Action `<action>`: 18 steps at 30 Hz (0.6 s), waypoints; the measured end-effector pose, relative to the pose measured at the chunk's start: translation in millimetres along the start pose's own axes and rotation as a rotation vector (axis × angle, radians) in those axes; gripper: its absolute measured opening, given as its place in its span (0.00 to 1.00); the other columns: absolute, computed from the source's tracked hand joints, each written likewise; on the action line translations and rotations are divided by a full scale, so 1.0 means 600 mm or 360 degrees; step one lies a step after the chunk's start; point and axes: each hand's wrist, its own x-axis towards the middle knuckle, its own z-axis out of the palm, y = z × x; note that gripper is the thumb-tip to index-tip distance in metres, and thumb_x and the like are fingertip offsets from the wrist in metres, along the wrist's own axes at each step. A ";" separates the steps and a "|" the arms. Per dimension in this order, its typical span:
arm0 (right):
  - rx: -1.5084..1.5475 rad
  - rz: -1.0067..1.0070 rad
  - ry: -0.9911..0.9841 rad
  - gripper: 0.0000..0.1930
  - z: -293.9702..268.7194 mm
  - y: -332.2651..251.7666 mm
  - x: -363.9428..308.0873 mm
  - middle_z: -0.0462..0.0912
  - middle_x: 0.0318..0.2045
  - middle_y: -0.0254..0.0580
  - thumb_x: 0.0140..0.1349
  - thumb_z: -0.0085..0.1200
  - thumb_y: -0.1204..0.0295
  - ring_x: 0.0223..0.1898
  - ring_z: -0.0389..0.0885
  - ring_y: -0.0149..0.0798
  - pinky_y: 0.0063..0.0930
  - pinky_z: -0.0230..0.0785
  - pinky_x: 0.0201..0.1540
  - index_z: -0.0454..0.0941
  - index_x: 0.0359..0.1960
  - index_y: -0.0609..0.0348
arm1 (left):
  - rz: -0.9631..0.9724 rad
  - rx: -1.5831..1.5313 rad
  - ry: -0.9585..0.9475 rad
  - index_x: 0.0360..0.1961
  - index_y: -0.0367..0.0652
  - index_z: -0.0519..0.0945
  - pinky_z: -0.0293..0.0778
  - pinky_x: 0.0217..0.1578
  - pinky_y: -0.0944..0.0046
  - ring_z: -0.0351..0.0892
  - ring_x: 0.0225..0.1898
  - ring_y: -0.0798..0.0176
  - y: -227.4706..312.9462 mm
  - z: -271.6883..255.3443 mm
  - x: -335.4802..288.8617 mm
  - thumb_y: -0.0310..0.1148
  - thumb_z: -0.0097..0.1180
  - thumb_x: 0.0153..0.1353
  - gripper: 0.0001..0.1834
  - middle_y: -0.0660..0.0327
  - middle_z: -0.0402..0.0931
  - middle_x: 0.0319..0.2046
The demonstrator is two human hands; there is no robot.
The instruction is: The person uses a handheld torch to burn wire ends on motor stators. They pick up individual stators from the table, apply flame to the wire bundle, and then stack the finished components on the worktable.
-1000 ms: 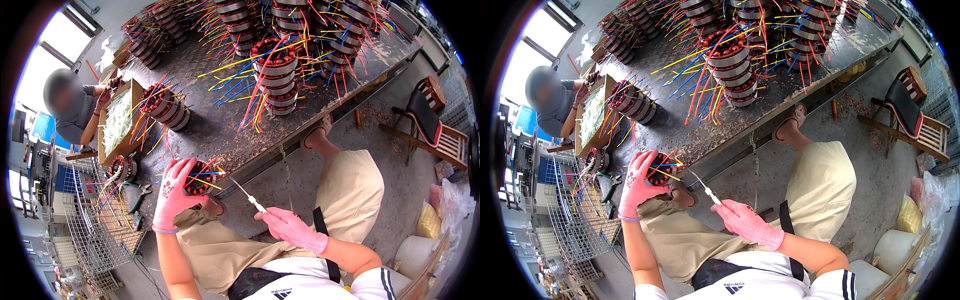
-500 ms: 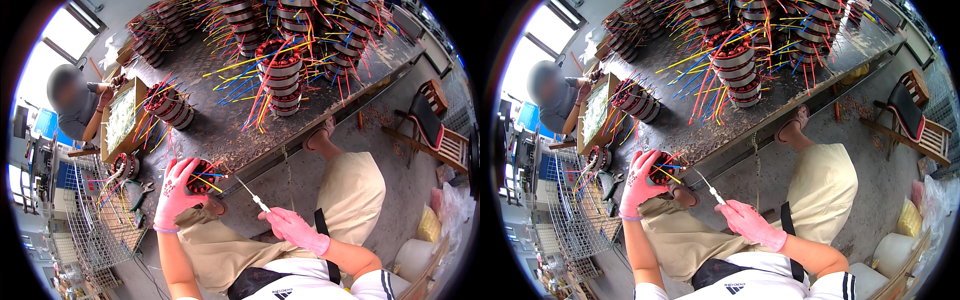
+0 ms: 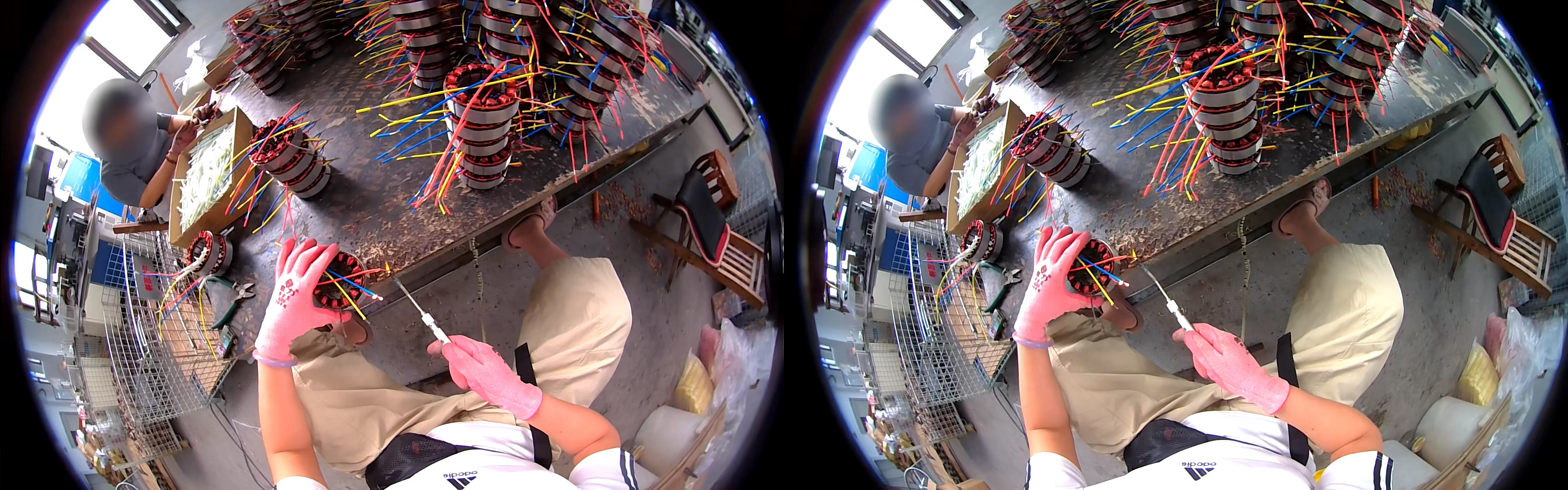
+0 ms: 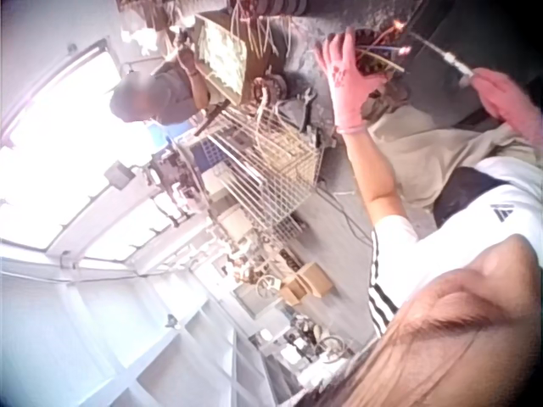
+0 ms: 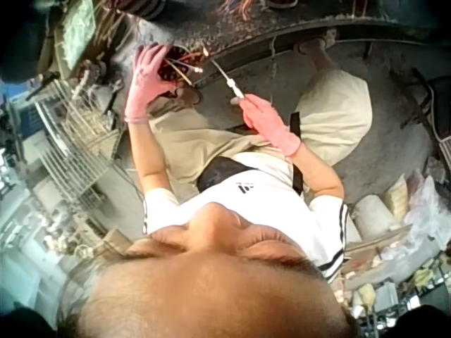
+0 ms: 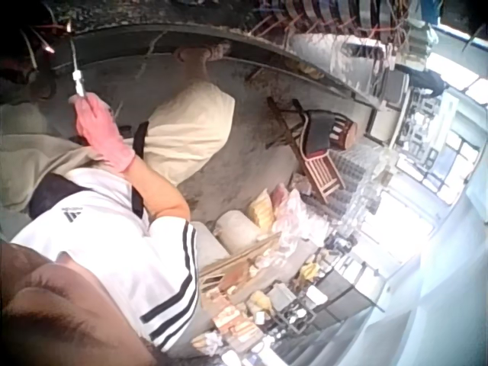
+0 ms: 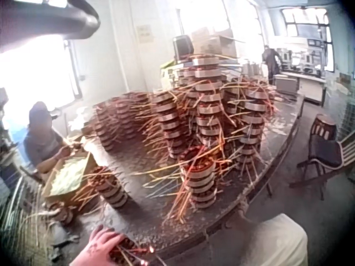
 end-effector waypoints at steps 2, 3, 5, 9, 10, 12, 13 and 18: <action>0.0018 -0.0005 -0.0003 0.18 0.000 0.001 0.001 0.65 0.15 0.26 0.75 0.42 0.62 0.18 0.58 0.20 0.19 0.50 0.22 0.78 0.52 0.62 | -0.0008 0.0007 -0.0006 0.64 0.41 0.71 0.47 0.73 0.43 0.62 0.67 0.46 0.001 -0.002 0.001 0.46 0.78 0.28 0.56 0.51 0.71 0.59; 0.0036 -0.0001 -0.0010 0.17 0.000 0.001 0.001 0.64 0.16 0.26 0.75 0.42 0.64 0.18 0.59 0.20 0.19 0.52 0.22 0.78 0.51 0.63 | -0.0011 0.0006 -0.0011 0.64 0.41 0.71 0.47 0.73 0.43 0.63 0.67 0.47 0.001 -0.002 0.001 0.46 0.78 0.28 0.56 0.51 0.71 0.59; 0.0071 0.0006 -0.0023 0.16 0.000 -0.001 0.000 0.64 0.18 0.26 0.75 0.41 0.66 0.19 0.61 0.21 0.20 0.54 0.22 0.78 0.51 0.64 | -0.0007 -0.0002 -0.0006 0.64 0.41 0.71 0.48 0.72 0.43 0.63 0.67 0.47 -0.001 -0.001 0.002 0.46 0.78 0.27 0.56 0.51 0.72 0.58; 0.0003 -0.0021 -0.0025 0.16 -0.002 -0.001 -0.002 0.64 0.18 0.25 0.75 0.42 0.66 0.19 0.61 0.20 0.19 0.53 0.22 0.77 0.51 0.64 | 0.0010 -0.0026 0.0008 0.63 0.41 0.71 0.48 0.72 0.43 0.63 0.67 0.47 -0.010 0.003 0.001 0.45 0.79 0.26 0.56 0.51 0.72 0.58; -0.0004 -0.0020 -0.0021 0.16 -0.002 -0.001 -0.002 0.64 0.18 0.25 0.75 0.42 0.66 0.19 0.60 0.20 0.19 0.53 0.21 0.77 0.51 0.64 | 0.0012 -0.0031 0.0006 0.63 0.41 0.71 0.48 0.72 0.43 0.63 0.67 0.47 -0.012 0.003 0.001 0.44 0.79 0.25 0.57 0.51 0.72 0.58; -0.0024 -0.0017 -0.0016 0.16 -0.001 -0.002 -0.002 0.64 0.18 0.25 0.75 0.42 0.66 0.19 0.60 0.20 0.19 0.53 0.21 0.77 0.51 0.64 | 0.0017 -0.0039 0.0005 0.64 0.41 0.71 0.48 0.72 0.43 0.62 0.67 0.47 -0.013 0.003 0.001 0.44 0.79 0.25 0.57 0.51 0.72 0.58; -0.0038 -0.0017 -0.0015 0.16 -0.001 -0.005 -0.004 0.64 0.18 0.25 0.75 0.42 0.66 0.19 0.60 0.20 0.19 0.53 0.21 0.77 0.51 0.64 | 0.0019 -0.0043 0.0005 0.64 0.41 0.71 0.48 0.72 0.43 0.62 0.68 0.47 -0.013 0.004 0.001 0.43 0.79 0.25 0.57 0.52 0.72 0.59; -0.0013 -0.0001 -0.0020 0.16 -0.005 0.001 -0.005 0.64 0.18 0.24 0.75 0.42 0.66 0.19 0.60 0.19 0.19 0.52 0.21 0.78 0.51 0.63 | -0.0013 -0.0063 -0.0022 0.64 0.43 0.71 0.47 0.73 0.43 0.60 0.69 0.45 -0.007 0.001 0.004 0.42 0.79 0.25 0.56 0.52 0.71 0.60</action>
